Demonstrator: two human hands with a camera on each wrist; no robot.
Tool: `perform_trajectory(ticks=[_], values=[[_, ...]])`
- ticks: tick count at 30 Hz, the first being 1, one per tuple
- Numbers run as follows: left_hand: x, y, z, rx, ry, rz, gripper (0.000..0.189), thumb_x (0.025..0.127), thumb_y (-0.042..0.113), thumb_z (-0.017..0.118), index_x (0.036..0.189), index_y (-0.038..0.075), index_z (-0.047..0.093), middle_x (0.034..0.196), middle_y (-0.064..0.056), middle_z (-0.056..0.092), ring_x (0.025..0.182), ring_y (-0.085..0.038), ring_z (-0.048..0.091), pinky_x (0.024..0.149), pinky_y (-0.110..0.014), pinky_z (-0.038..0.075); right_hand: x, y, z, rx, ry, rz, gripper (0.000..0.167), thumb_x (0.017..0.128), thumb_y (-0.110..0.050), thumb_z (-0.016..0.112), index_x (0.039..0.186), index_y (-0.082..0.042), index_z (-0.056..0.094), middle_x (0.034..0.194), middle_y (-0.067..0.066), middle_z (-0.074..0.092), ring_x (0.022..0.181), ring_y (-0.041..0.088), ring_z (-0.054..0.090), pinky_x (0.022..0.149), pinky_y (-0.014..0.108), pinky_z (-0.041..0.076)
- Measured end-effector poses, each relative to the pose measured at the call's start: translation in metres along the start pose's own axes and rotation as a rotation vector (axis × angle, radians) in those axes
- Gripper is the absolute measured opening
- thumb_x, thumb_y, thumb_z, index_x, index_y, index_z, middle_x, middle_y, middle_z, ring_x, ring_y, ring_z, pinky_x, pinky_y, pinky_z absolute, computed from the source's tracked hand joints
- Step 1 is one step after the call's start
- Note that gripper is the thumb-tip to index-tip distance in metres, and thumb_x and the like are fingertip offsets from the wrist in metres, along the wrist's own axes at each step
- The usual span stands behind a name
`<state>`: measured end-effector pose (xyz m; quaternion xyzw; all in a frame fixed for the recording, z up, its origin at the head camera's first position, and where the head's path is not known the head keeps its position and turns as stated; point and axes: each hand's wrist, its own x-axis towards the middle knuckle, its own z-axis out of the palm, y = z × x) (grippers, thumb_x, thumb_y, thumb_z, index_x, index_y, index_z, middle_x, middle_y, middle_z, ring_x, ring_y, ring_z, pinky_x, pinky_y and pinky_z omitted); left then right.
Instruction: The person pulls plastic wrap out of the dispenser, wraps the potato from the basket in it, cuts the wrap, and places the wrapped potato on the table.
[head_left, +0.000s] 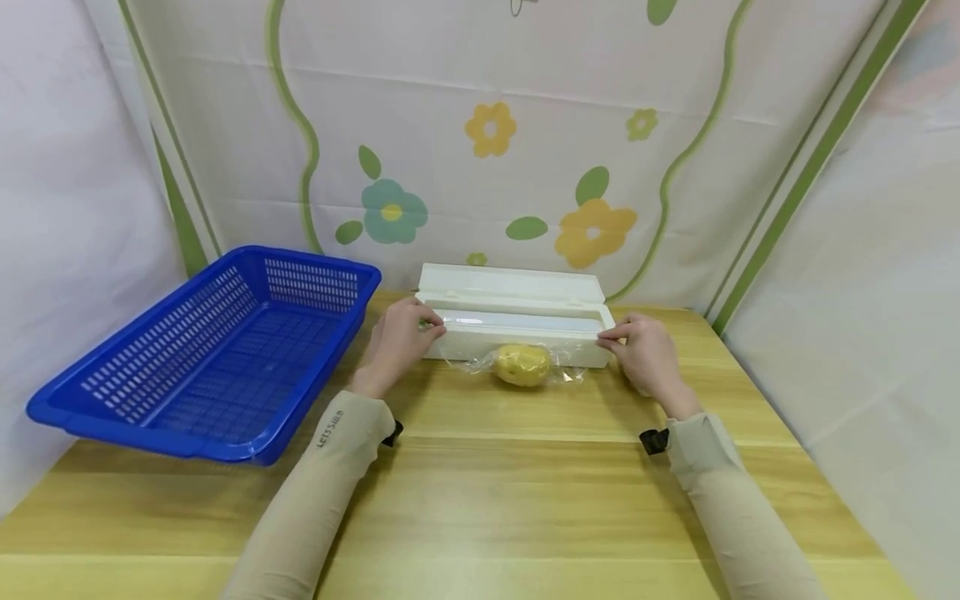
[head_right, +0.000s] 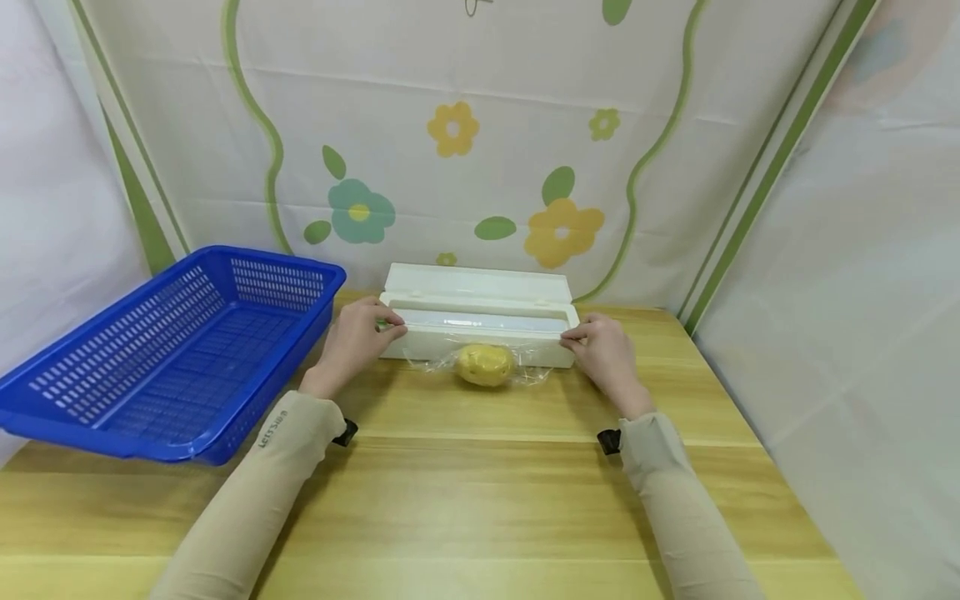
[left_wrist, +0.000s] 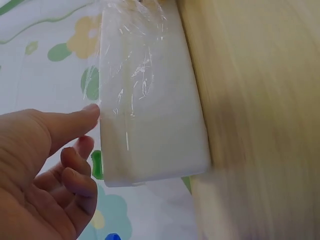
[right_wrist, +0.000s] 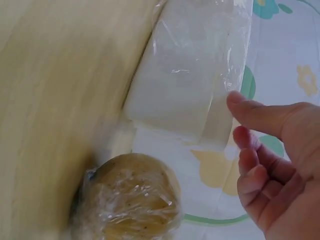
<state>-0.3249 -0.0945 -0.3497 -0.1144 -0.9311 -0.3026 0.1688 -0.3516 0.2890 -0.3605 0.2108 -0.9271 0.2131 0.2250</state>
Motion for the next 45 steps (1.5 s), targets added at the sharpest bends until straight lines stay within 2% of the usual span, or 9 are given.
perform_trajectory(ticks=[4, 8, 12, 15, 26, 33, 37, 40, 45], values=[[0.000, 0.001, -0.003, -0.067, -0.017, -0.031, 0.009, 0.088, 0.022, 0.077, 0.089, 0.014, 0.078, 0.098, -0.001, 0.066, 0.095, -0.022, 0.061, 0.072, -0.037, 0.052, -0.002, 0.005, -0.001, 0.032, 0.009, -0.055, 0.005, 0.083, -0.008, 0.080, 0.084, -0.003, 0.078, 0.085, 0.006, 0.066, 0.061, 0.015, 0.051, 0.053, 0.034, 0.042], [-0.002, 0.001, -0.004, -0.107, -0.061, -0.064, 0.008, 0.089, 0.022, 0.076, 0.088, 0.014, 0.078, 0.103, -0.002, 0.067, 0.101, -0.023, 0.060, 0.077, -0.039, 0.051, -0.004, 0.008, 0.000, 0.062, -0.020, -0.109, 0.009, 0.084, -0.011, 0.080, 0.082, -0.005, 0.074, 0.083, 0.004, 0.064, 0.063, 0.015, 0.049, 0.056, 0.033, 0.042], [-0.002, 0.001, -0.005, -0.119, -0.073, -0.076, 0.008, 0.090, 0.022, 0.075, 0.089, 0.014, 0.077, 0.105, -0.003, 0.067, 0.103, -0.023, 0.059, 0.078, -0.039, 0.051, -0.002, 0.010, 0.005, 0.018, -0.026, -0.167, 0.021, 0.079, -0.018, 0.085, 0.090, -0.005, 0.073, 0.083, 0.004, 0.062, 0.067, 0.019, 0.053, 0.059, 0.034, 0.043], [-0.001, 0.001, -0.006, -0.119, -0.070, -0.075, 0.009, 0.090, 0.022, 0.075, 0.090, 0.014, 0.077, 0.106, -0.002, 0.067, 0.104, -0.023, 0.060, 0.078, -0.040, 0.051, 0.000, 0.010, 0.008, -0.025, 0.015, -0.200, 0.024, 0.076, -0.016, 0.086, 0.094, -0.003, 0.077, 0.082, 0.006, 0.062, 0.067, 0.021, 0.054, 0.059, 0.035, 0.044], [-0.001, 0.002, -0.007, -0.107, -0.081, -0.061, 0.010, 0.092, 0.023, 0.073, 0.091, 0.014, 0.077, 0.103, -0.001, 0.067, 0.095, -0.020, 0.059, 0.072, -0.035, 0.050, 0.000, 0.007, 0.013, -0.045, 0.112, -0.254, 0.011, 0.074, -0.003, 0.085, 0.084, -0.002, 0.079, 0.081, 0.006, 0.061, 0.071, 0.022, 0.056, 0.057, 0.037, 0.048], [-0.002, 0.000, -0.005, -0.146, -0.097, -0.076, 0.009, 0.092, 0.023, 0.073, 0.091, 0.014, 0.077, 0.103, -0.002, 0.066, 0.076, -0.019, 0.055, 0.060, -0.033, 0.045, -0.003, 0.005, 0.018, -0.067, 0.169, -0.305, 0.008, 0.072, 0.002, 0.081, 0.077, -0.003, 0.078, 0.078, 0.006, 0.062, 0.065, 0.022, 0.057, 0.053, 0.036, 0.049], [-0.003, -0.001, -0.005, -0.161, -0.105, -0.078, 0.010, 0.092, 0.023, 0.072, 0.092, 0.014, 0.077, 0.105, -0.003, 0.066, 0.064, -0.019, 0.051, 0.056, -0.034, 0.043, -0.003, 0.006, 0.018, -0.037, 0.157, -0.299, 0.006, 0.073, 0.002, 0.079, 0.078, -0.002, 0.077, 0.078, 0.004, 0.064, 0.062, 0.020, 0.057, 0.052, 0.035, 0.048], [-0.003, 0.000, -0.006, -0.162, -0.103, -0.079, 0.010, 0.092, 0.022, 0.072, 0.092, 0.014, 0.077, 0.104, -0.003, 0.067, 0.061, -0.018, 0.051, 0.058, -0.033, 0.044, -0.002, 0.008, 0.016, -0.009, 0.131, -0.289, 0.005, 0.076, 0.002, 0.077, 0.079, -0.002, 0.075, 0.078, 0.004, 0.064, 0.062, 0.020, 0.057, 0.052, 0.033, 0.047], [-0.002, 0.001, -0.007, -0.146, -0.079, -0.069, 0.009, 0.092, 0.022, 0.073, 0.089, 0.014, 0.077, 0.100, -0.002, 0.068, 0.073, -0.018, 0.056, 0.067, -0.034, 0.047, 0.000, 0.009, 0.011, 0.036, 0.101, -0.278, 0.011, 0.075, -0.002, 0.082, 0.084, -0.002, 0.075, 0.080, 0.006, 0.064, 0.063, 0.021, 0.055, 0.054, 0.033, 0.044]])
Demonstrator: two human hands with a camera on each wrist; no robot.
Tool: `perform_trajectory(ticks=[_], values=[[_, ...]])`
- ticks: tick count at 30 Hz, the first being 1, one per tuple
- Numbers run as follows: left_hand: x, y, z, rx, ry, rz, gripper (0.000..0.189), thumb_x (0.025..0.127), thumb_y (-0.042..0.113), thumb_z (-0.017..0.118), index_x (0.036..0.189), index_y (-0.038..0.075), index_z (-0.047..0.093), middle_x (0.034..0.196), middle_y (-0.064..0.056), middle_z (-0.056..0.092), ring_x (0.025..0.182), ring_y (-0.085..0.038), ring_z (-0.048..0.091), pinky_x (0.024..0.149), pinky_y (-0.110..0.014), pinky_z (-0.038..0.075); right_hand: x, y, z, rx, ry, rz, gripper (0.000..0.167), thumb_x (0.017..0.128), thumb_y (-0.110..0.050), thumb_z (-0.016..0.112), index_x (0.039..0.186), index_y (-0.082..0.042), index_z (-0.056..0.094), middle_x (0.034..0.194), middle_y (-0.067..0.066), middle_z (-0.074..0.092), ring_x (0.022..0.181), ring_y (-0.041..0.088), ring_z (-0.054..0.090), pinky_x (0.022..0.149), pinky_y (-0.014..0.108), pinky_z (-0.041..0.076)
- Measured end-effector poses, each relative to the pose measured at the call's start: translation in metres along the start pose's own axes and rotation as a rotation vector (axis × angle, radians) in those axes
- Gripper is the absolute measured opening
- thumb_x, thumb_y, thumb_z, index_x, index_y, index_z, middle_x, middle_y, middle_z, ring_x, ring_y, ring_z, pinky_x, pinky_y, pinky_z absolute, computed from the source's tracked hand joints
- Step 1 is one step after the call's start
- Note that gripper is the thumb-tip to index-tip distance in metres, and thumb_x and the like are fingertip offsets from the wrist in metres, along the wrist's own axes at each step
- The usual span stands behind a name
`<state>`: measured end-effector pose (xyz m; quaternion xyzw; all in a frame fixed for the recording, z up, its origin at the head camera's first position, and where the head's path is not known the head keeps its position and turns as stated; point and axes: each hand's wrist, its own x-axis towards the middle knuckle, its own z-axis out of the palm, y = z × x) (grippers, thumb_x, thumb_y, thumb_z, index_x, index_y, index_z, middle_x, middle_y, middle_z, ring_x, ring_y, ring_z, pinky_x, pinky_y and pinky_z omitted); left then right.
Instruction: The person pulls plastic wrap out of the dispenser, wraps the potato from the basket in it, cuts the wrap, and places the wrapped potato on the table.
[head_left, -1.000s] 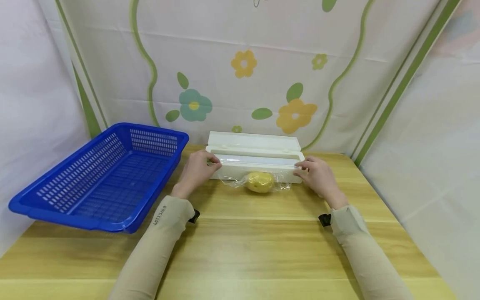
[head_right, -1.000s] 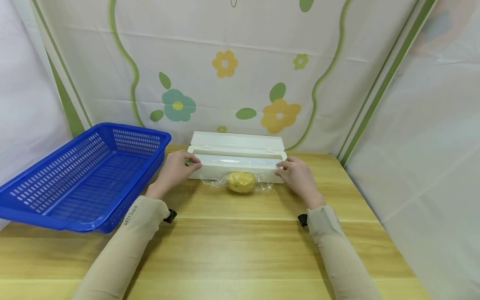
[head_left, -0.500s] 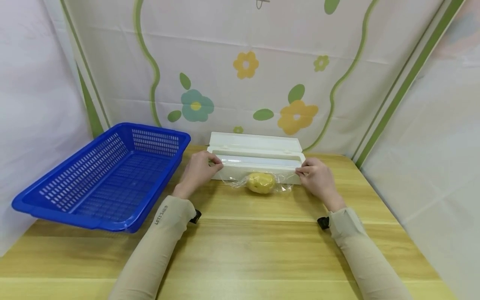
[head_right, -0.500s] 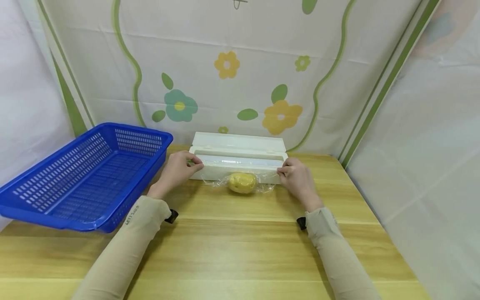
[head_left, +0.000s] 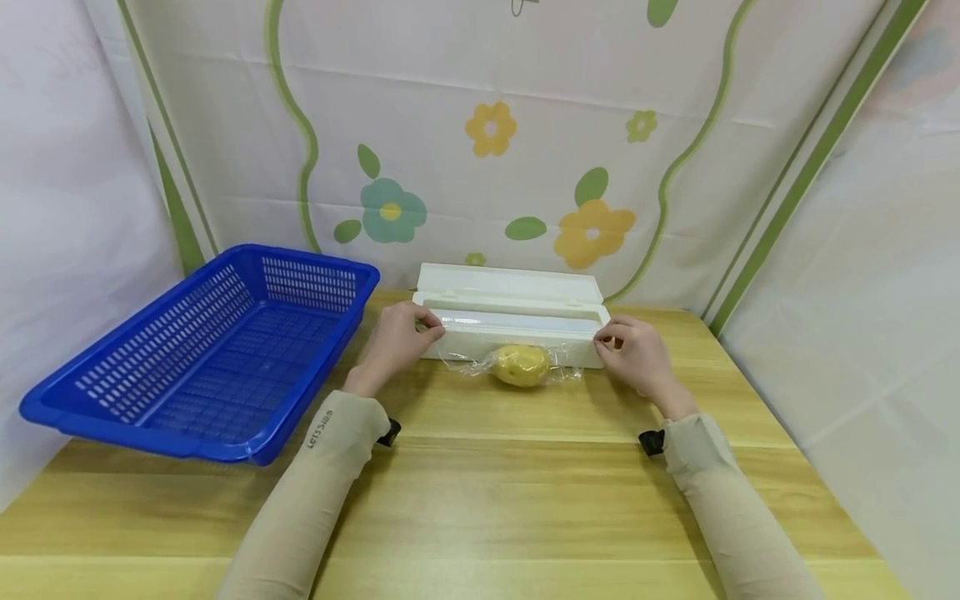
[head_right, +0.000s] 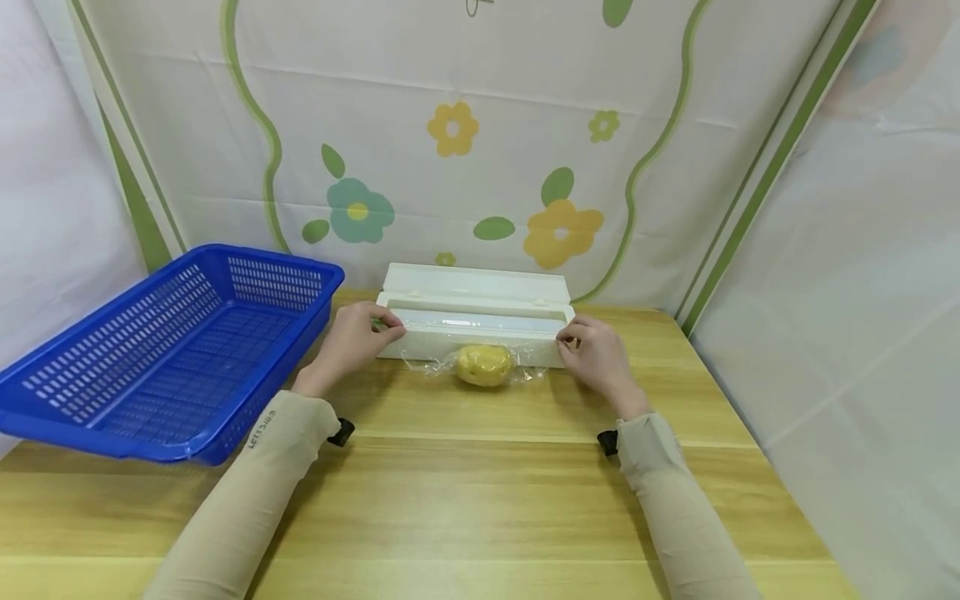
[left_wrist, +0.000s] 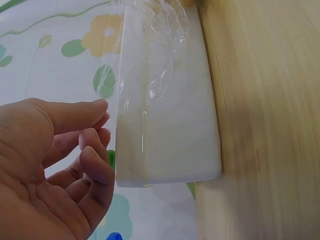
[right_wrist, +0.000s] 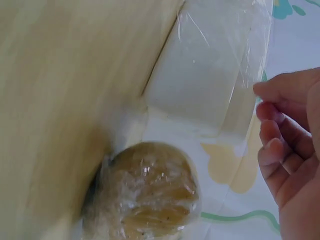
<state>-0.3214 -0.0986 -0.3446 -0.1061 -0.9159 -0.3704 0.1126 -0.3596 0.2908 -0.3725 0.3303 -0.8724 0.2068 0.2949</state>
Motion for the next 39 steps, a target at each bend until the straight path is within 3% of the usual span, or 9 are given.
perform_trajectory(ticks=[5, 12, 17, 22, 25, 28, 31, 35, 39], values=[[0.000, 0.000, 0.001, 0.018, 0.012, 0.000, 0.009, 0.091, 0.021, 0.074, 0.087, 0.013, 0.077, 0.097, -0.001, 0.068, 0.079, -0.018, 0.058, 0.072, -0.035, 0.048, 0.001, 0.001, 0.000, 0.000, -0.035, 0.002, 0.026, 0.071, -0.011, 0.090, 0.091, -0.002, 0.077, 0.086, 0.006, 0.063, 0.066, 0.021, 0.055, 0.055, 0.033, 0.045], [0.000, 0.003, 0.002, 0.027, -0.009, 0.000, 0.010, 0.091, 0.024, 0.074, 0.089, 0.015, 0.077, 0.097, 0.001, 0.067, 0.087, -0.017, 0.059, 0.076, -0.036, 0.049, 0.000, 0.003, 0.004, -0.037, 0.038, -0.045, 0.010, 0.070, -0.003, 0.088, 0.072, -0.002, 0.078, 0.081, 0.006, 0.063, 0.071, 0.023, 0.059, 0.057, 0.038, 0.049], [0.000, 0.006, 0.003, 0.029, -0.021, -0.002, 0.010, 0.091, 0.025, 0.074, 0.090, 0.015, 0.077, 0.096, 0.002, 0.068, 0.083, -0.017, 0.059, 0.073, -0.036, 0.048, -0.002, 0.001, 0.003, -0.027, 0.067, -0.085, 0.008, 0.072, 0.001, 0.084, 0.075, -0.003, 0.078, 0.080, 0.006, 0.066, 0.067, 0.022, 0.061, 0.055, 0.038, 0.051], [0.001, 0.009, 0.006, -0.005, -0.021, 0.008, 0.009, 0.091, 0.020, 0.074, 0.089, 0.011, 0.076, 0.091, 0.000, 0.069, 0.073, -0.017, 0.059, 0.068, -0.035, 0.048, -0.002, -0.005, -0.006, 0.063, -0.056, -0.050, 0.005, 0.077, 0.000, 0.079, 0.079, -0.004, 0.076, 0.078, 0.003, 0.065, 0.061, 0.017, 0.056, 0.053, 0.032, 0.045], [-0.001, 0.013, 0.007, -0.092, -0.037, -0.018, 0.010, 0.092, 0.019, 0.072, 0.090, 0.009, 0.075, 0.087, -0.003, 0.070, 0.068, -0.020, 0.062, 0.062, -0.034, 0.049, -0.001, -0.009, -0.015, 0.169, -0.186, 0.041, 0.009, 0.082, -0.002, 0.077, 0.079, -0.009, 0.073, 0.078, -0.001, 0.065, 0.063, 0.014, 0.055, 0.055, 0.030, 0.045], [-0.003, 0.019, 0.009, -0.284, -0.057, -0.103, 0.012, 0.093, 0.016, 0.070, 0.092, 0.005, 0.073, 0.087, -0.011, 0.069, 0.066, -0.022, 0.066, 0.064, -0.039, 0.056, 0.000, -0.015, -0.025, 0.382, -0.336, 0.257, 0.005, 0.088, -0.009, 0.075, 0.085, -0.007, 0.072, 0.079, 0.006, 0.067, 0.066, 0.027, 0.061, 0.057, 0.034, 0.050], [-0.004, 0.025, 0.012, -0.510, -0.086, -0.217, 0.015, 0.094, 0.011, 0.067, 0.097, -0.003, 0.070, 0.090, -0.019, 0.068, 0.069, -0.024, 0.070, 0.071, -0.045, 0.057, -0.002, -0.022, -0.028, 0.610, -0.411, 0.468, 0.014, 0.091, -0.013, 0.073, 0.093, 0.001, 0.071, 0.083, 0.017, 0.069, 0.071, 0.044, 0.063, 0.061, 0.045, 0.055], [-0.007, 0.028, 0.014, -0.680, -0.127, -0.310, 0.016, 0.094, 0.007, 0.066, 0.101, -0.008, 0.067, 0.093, -0.022, 0.068, 0.076, -0.025, 0.072, 0.081, -0.044, 0.055, -0.006, -0.033, -0.025, 0.854, -0.416, 0.578, 0.021, 0.090, -0.006, 0.073, 0.099, 0.012, 0.067, 0.089, 0.027, 0.068, 0.080, 0.050, 0.064, 0.073, 0.057, 0.053], [-0.010, 0.025, 0.015, -0.683, -0.161, -0.314, 0.022, 0.097, 0.014, 0.064, 0.098, -0.007, 0.067, 0.090, -0.020, 0.070, 0.082, -0.027, 0.071, 0.086, -0.045, 0.053, -0.005, -0.042, -0.020, 1.000, -0.384, 0.699, 0.029, 0.096, -0.007, 0.066, 0.108, 0.018, 0.059, 0.091, 0.029, 0.066, 0.081, 0.039, 0.069, 0.077, 0.050, 0.055]])
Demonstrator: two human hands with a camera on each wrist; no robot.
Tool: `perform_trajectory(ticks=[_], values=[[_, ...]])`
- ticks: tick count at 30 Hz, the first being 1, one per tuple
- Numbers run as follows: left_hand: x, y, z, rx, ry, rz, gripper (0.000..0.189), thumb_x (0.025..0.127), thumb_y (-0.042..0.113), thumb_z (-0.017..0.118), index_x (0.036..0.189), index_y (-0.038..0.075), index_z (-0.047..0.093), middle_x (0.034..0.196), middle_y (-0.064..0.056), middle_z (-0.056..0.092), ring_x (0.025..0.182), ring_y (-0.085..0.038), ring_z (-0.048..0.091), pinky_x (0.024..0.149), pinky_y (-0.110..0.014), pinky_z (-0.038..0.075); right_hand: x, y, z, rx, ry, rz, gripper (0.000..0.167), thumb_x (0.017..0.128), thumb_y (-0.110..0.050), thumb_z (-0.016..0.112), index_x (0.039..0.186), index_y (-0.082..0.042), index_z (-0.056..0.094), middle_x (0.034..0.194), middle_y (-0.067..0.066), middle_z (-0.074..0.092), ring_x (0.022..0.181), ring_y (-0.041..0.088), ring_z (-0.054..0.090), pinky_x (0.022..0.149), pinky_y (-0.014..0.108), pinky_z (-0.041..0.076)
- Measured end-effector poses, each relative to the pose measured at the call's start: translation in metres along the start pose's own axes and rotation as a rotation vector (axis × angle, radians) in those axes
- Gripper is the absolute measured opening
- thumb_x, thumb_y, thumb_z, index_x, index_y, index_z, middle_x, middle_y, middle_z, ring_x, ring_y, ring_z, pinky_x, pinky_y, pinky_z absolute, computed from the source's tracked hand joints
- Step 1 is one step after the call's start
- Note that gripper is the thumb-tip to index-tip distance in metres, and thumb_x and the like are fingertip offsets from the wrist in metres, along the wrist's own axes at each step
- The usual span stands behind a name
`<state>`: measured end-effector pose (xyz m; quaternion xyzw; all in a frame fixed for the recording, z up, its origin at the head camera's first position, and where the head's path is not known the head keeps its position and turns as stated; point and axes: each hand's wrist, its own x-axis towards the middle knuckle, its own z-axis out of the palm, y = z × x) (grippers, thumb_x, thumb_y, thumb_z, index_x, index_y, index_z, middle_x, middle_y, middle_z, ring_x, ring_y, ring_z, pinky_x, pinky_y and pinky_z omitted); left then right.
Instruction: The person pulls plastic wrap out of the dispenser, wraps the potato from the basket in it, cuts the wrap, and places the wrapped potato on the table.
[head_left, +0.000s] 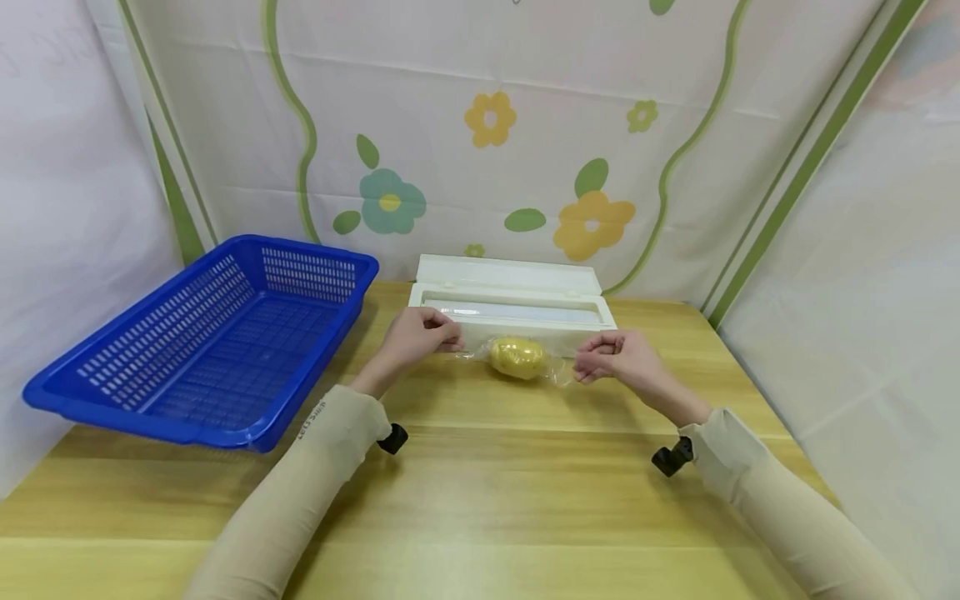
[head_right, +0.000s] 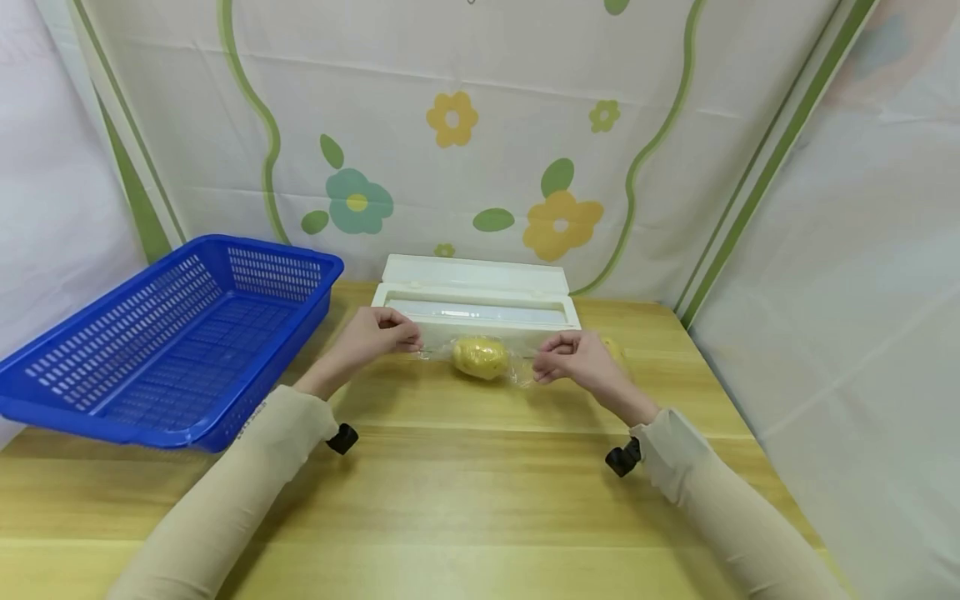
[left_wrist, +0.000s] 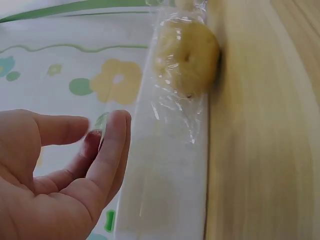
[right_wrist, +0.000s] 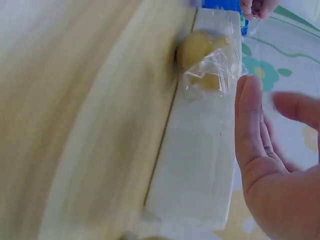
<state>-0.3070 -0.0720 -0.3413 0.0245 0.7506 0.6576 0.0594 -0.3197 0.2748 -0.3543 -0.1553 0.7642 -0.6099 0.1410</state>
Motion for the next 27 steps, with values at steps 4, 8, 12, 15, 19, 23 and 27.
perform_trajectory(ticks=[4, 8, 12, 15, 19, 23, 27], values=[[0.000, -0.005, -0.002, 0.117, -0.014, 0.019, 0.033, 0.101, 0.024, 0.058, 0.095, -0.006, 0.068, 0.088, -0.017, 0.070, 0.086, -0.030, 0.070, 0.084, -0.046, 0.054, 0.003, 0.002, 0.008, 0.034, 0.058, 0.099, 0.031, 0.101, -0.009, 0.057, 0.114, 0.019, 0.059, 0.091, 0.025, 0.067, 0.077, 0.025, 0.070, 0.075, 0.041, 0.057], [0.004, -0.013, -0.005, 0.357, -0.013, 0.065, 0.019, 0.095, 0.018, 0.068, 0.087, 0.001, 0.072, 0.081, -0.008, 0.070, 0.077, -0.024, 0.069, 0.075, -0.037, 0.056, 0.006, 0.011, 0.013, -0.129, 0.074, 0.123, 0.023, 0.094, -0.005, 0.067, 0.107, 0.013, 0.069, 0.089, 0.022, 0.070, 0.074, 0.025, 0.070, 0.072, 0.041, 0.057], [0.009, -0.020, -0.005, 0.586, -0.020, 0.140, 0.009, 0.082, 0.013, 0.080, 0.078, 0.008, 0.073, 0.071, 0.001, 0.067, 0.069, -0.015, 0.061, 0.067, -0.031, 0.050, 0.007, 0.019, 0.014, -0.381, 0.064, 0.083, 0.021, 0.085, -0.013, 0.079, 0.100, 0.002, 0.077, 0.083, 0.013, 0.073, 0.070, 0.024, 0.069, 0.065, 0.038, 0.057], [0.011, -0.022, -0.003, 0.643, -0.041, 0.167, 0.010, 0.077, 0.008, 0.083, 0.076, 0.005, 0.074, 0.069, 0.001, 0.066, 0.068, -0.015, 0.059, 0.068, -0.031, 0.049, 0.008, 0.022, 0.013, -0.579, 0.035, 0.013, 0.018, 0.082, -0.017, 0.082, 0.096, -0.005, 0.080, 0.081, 0.005, 0.074, 0.068, 0.016, 0.067, 0.063, 0.033, 0.055], [0.009, -0.020, 0.001, 0.652, -0.079, 0.155, 0.011, 0.073, -0.002, 0.083, 0.079, -0.001, 0.073, 0.069, -0.003, 0.066, 0.067, -0.017, 0.059, 0.066, -0.031, 0.051, 0.011, 0.022, 0.011, -0.755, -0.051, -0.138, 0.011, 0.079, -0.014, 0.084, 0.088, -0.008, 0.081, 0.080, 0.000, 0.074, 0.068, 0.009, 0.065, 0.063, 0.029, 0.053], [0.009, -0.020, 0.003, 0.642, -0.087, 0.148, 0.014, 0.070, -0.009, 0.081, 0.079, -0.003, 0.072, 0.069, -0.005, 0.065, 0.065, -0.018, 0.059, 0.061, -0.028, 0.050, 0.014, 0.020, 0.010, -0.809, -0.143, -0.251, 0.006, 0.079, -0.011, 0.083, 0.082, -0.007, 0.080, 0.077, 0.000, 0.073, 0.067, 0.009, 0.067, 0.060, 0.027, 0.054], [0.010, -0.021, 0.003, 0.643, -0.083, 0.154, 0.015, 0.070, -0.009, 0.082, 0.079, -0.003, 0.072, 0.069, -0.004, 0.065, 0.064, -0.017, 0.058, 0.059, -0.026, 0.050, 0.016, 0.022, 0.006, -0.852, -0.162, -0.284, 0.004, 0.080, -0.010, 0.083, 0.080, -0.006, 0.080, 0.077, 0.001, 0.073, 0.068, 0.009, 0.067, 0.060, 0.026, 0.054]])
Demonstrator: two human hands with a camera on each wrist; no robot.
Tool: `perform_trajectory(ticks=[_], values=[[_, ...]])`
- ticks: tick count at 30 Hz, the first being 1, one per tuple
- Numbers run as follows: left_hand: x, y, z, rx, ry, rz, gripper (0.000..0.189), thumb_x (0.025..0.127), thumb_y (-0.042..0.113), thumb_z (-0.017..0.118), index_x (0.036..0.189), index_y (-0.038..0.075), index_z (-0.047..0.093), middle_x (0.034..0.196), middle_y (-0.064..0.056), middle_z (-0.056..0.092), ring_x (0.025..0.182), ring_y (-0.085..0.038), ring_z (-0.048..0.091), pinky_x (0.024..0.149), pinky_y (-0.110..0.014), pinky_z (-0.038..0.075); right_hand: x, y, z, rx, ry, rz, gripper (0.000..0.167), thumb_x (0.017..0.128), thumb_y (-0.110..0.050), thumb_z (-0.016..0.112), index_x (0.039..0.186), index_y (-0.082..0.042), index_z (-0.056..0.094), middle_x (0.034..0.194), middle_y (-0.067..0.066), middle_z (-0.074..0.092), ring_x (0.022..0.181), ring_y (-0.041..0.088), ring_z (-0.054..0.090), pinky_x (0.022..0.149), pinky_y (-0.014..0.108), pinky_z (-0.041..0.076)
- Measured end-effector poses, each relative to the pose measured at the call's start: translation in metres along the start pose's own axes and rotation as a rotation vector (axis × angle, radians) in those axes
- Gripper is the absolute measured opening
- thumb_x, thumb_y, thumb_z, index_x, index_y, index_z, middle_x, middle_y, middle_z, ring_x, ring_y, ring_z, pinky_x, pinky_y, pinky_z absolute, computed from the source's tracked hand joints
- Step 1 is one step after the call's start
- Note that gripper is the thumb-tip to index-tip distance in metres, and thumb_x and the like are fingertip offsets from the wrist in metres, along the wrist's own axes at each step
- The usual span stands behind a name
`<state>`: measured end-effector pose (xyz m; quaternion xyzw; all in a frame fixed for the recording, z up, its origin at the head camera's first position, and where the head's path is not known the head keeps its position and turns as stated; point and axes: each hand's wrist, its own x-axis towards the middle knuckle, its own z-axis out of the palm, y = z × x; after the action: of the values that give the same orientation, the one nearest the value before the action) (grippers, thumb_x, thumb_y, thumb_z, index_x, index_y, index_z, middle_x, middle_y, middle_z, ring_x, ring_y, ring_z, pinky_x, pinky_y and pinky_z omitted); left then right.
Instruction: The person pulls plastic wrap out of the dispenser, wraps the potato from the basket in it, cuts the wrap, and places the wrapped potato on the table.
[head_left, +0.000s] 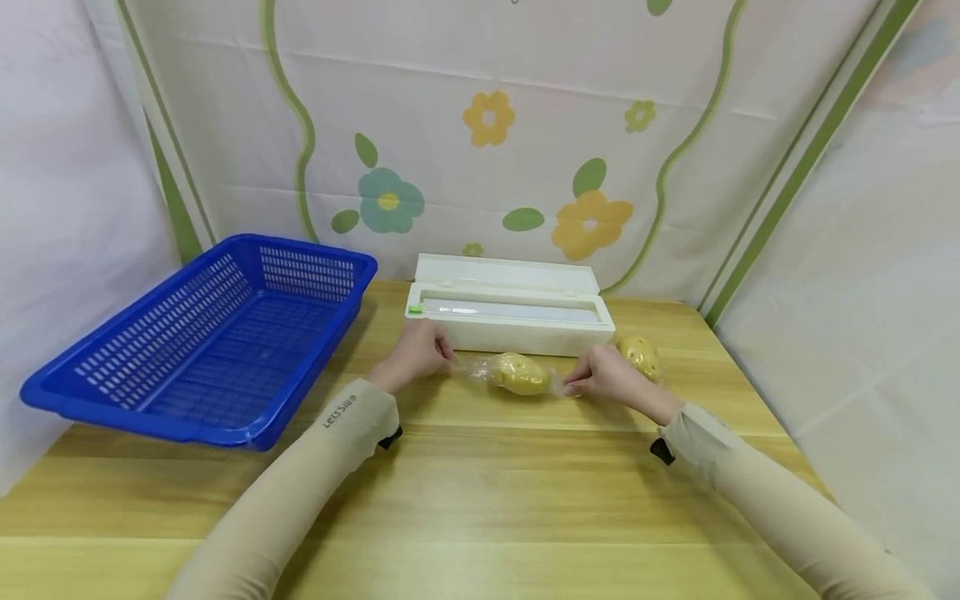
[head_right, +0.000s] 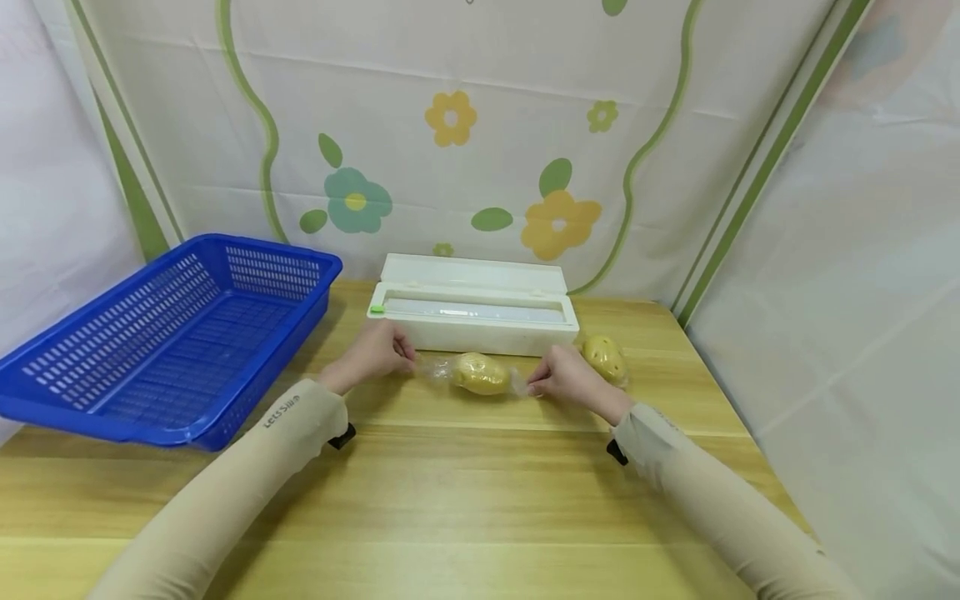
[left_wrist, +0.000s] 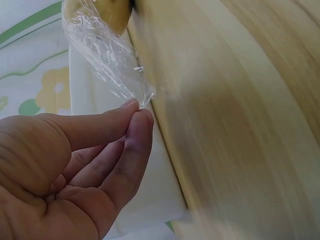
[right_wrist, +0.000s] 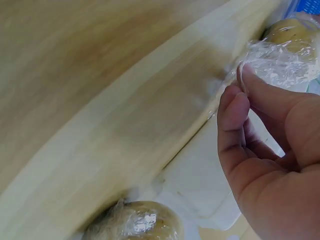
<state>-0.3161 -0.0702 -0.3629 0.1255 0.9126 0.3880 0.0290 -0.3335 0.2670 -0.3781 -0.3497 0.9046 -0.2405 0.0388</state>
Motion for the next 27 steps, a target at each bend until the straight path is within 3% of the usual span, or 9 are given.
perform_trajectory(ticks=[5, 10, 16, 20, 23, 27], values=[[0.001, -0.001, 0.001, 0.022, -0.001, 0.021, 0.016, 0.068, -0.009, 0.083, 0.076, -0.003, 0.071, 0.067, -0.004, 0.064, 0.065, -0.018, 0.058, 0.061, -0.028, 0.050, 0.001, -0.001, -0.001, -0.034, -0.027, 0.010, 0.005, 0.079, -0.009, 0.083, 0.077, -0.007, 0.080, 0.076, 0.001, 0.073, 0.069, 0.008, 0.067, 0.061, 0.026, 0.054], [0.003, -0.003, 0.004, 0.091, -0.013, -0.023, 0.018, 0.064, -0.008, 0.084, 0.071, 0.003, 0.072, 0.063, 0.000, 0.063, 0.064, -0.018, 0.057, 0.062, -0.028, 0.049, 0.003, -0.004, -0.002, -0.031, -0.061, 0.038, 0.005, 0.079, -0.009, 0.084, 0.079, -0.007, 0.079, 0.075, 0.001, 0.073, 0.066, 0.008, 0.066, 0.059, 0.025, 0.053], [0.007, -0.002, 0.007, 0.135, -0.064, -0.038, 0.020, 0.066, -0.010, 0.080, 0.064, 0.005, 0.067, 0.060, 0.000, 0.060, 0.058, -0.014, 0.052, 0.054, -0.025, 0.044, 0.003, -0.001, -0.002, -0.004, -0.088, 0.112, 0.004, 0.078, -0.010, 0.084, 0.079, -0.009, 0.080, 0.074, -0.002, 0.072, 0.065, 0.010, 0.066, 0.058, 0.025, 0.053], [0.006, 0.000, 0.007, 0.110, -0.100, -0.039, 0.017, 0.068, -0.008, 0.079, 0.071, 0.004, 0.067, 0.066, -0.002, 0.062, 0.058, -0.015, 0.054, 0.052, -0.025, 0.045, 0.002, 0.001, -0.003, 0.015, -0.108, 0.081, 0.007, 0.078, -0.008, 0.084, 0.083, -0.008, 0.079, 0.076, -0.003, 0.072, 0.067, 0.010, 0.064, 0.061, 0.027, 0.053], [0.001, 0.004, 0.005, 0.086, -0.083, -0.040, 0.017, 0.069, -0.006, 0.078, 0.081, 0.002, 0.068, 0.074, -0.004, 0.063, 0.066, -0.018, 0.057, 0.058, -0.028, 0.048, 0.000, 0.001, -0.007, 0.033, -0.137, 0.061, 0.014, 0.077, -0.005, 0.084, 0.090, -0.006, 0.078, 0.081, -0.001, 0.072, 0.071, 0.013, 0.065, 0.064, 0.030, 0.054], [-0.007, 0.017, 0.002, 0.075, -0.050, -0.006, 0.021, 0.075, 0.001, 0.079, 0.092, 0.001, 0.069, 0.083, -0.004, 0.063, 0.076, -0.019, 0.057, 0.068, -0.031, 0.050, -0.005, -0.016, -0.022, 0.046, -0.129, 0.110, 0.021, 0.081, 0.002, 0.076, 0.102, 0.000, 0.074, 0.096, 0.009, 0.072, 0.082, 0.024, 0.066, 0.069, 0.036, 0.055]])
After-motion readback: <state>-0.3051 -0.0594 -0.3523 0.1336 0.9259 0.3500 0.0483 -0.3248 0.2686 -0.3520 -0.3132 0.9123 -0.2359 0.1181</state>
